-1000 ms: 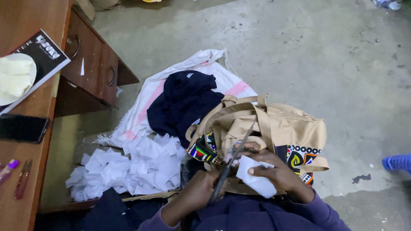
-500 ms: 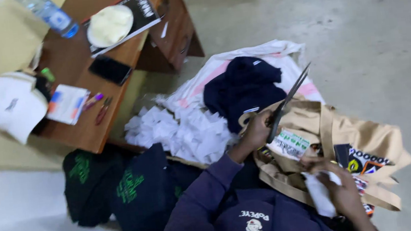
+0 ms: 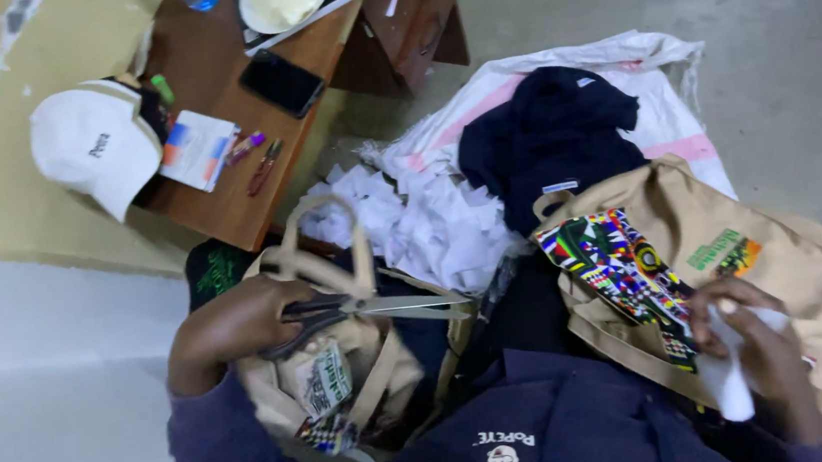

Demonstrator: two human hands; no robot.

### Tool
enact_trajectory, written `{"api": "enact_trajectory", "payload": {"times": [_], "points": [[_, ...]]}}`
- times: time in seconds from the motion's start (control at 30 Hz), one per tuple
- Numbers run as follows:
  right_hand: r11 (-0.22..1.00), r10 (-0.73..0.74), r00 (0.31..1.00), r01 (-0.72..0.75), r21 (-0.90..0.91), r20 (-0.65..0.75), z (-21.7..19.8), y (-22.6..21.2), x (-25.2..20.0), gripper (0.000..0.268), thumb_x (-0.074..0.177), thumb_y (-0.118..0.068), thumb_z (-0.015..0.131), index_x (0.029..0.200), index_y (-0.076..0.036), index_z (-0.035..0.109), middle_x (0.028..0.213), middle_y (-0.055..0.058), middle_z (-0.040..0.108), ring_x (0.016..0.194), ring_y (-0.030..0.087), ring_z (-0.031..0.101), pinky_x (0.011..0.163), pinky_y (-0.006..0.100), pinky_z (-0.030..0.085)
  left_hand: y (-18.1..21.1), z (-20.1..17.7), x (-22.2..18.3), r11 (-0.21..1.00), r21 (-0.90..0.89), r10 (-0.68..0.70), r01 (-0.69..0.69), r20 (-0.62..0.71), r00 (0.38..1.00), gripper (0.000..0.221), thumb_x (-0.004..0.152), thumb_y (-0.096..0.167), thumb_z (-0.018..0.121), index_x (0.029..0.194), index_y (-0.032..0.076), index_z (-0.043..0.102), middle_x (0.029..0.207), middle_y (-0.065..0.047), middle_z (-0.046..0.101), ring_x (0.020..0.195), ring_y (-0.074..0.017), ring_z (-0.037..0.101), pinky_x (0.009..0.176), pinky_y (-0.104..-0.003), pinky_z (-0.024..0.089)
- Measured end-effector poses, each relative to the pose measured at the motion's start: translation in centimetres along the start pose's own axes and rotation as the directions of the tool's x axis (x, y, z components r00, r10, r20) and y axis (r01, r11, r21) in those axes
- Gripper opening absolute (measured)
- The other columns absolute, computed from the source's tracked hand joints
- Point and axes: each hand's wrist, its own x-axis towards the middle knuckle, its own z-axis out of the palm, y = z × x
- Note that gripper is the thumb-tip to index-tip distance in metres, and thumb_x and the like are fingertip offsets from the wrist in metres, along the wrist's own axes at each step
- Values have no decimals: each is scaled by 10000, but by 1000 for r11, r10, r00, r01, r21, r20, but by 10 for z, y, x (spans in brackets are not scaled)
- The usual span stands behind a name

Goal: Trimming loose threads from tote bags with scissors and folding dark blue garments for inspection.

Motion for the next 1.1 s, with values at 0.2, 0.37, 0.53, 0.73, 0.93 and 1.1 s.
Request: {"api": "enact_trajectory", "payload": {"times": [0.2, 0.37, 0.53, 0.73, 0.93, 1.1], "points": [[974, -219, 976, 219, 50, -19, 74, 44, 43, 943, 963, -825, 512, 1130, 97, 611, 599, 26, 447, 522, 115, 471, 521, 249, 440, 23, 54, 157, 849, -477, 86, -227, -298, 951, 453, 879, 457, 828, 1188, 136, 741, 1120, -174, 805, 1052, -348, 761, 884, -483, 597], [895, -408, 907, 375, -242, -101, 97, 60, 55, 993, 930, -898, 270, 1024, 17, 644, 700, 16, 458, 677, 142, 508, 722, 261, 456, 187, 163, 305, -62, -993, 356, -101, -117, 927, 392, 922, 234, 808, 1198, -1, 657, 1109, -169, 646, 956, -271, 768, 754, -367, 690], [707, -616, 777, 474, -525, -128, 97, 64, 59, 909, 985, -791, 165, 1128, 5, 580, 1119, 179, 548, 1076, 335, 568, 1088, 478, 411, 255, 194, 336, -227, -952, 425, -206, -287, 859, 427, 861, 92, 858, 1217, 8, 638, 1035, -81, 634, 937, -220, 739, 700, -328, 669], [512, -423, 904, 287, -810, 53, 109, 12, 65, 1051, 972, -857, 205, 1627, -39, 286, 1621, 288, 337, 1476, 605, 207, 1178, 766, 74, 194, 216, 399, -296, -886, 309, -358, -443, 841, 632, 723, 90, 989, 1292, 84, 715, 1082, -28, 753, 983, -154, 734, 826, -322, 635], [475, -152, 952, -165, -865, -265, 41, -16, 63, 375, 1099, -292, 495, 1342, -74, 680, 1418, 247, 645, 1274, 558, 601, 1072, 663, 413, -34, 203, 479, 633, -743, -480, -216, -596, 644, 509, 764, 189, 894, 1238, 211, 711, 1081, -161, 789, 990, -468, 747, 838, -509, 609], [272, -229, 842, -427, -863, -489, -58, -1, 14, 328, 1140, -300, 501, 1318, -114, 704, 1276, 207, 722, 1149, 527, 664, 985, 621, 518, -101, 203, 460, 579, -815, -697, -34, -516, 498, 323, 925, 173, 761, 1244, 153, 715, 1074, -110, 762, 1077, -306, 741, 976, -374, 584]]}}
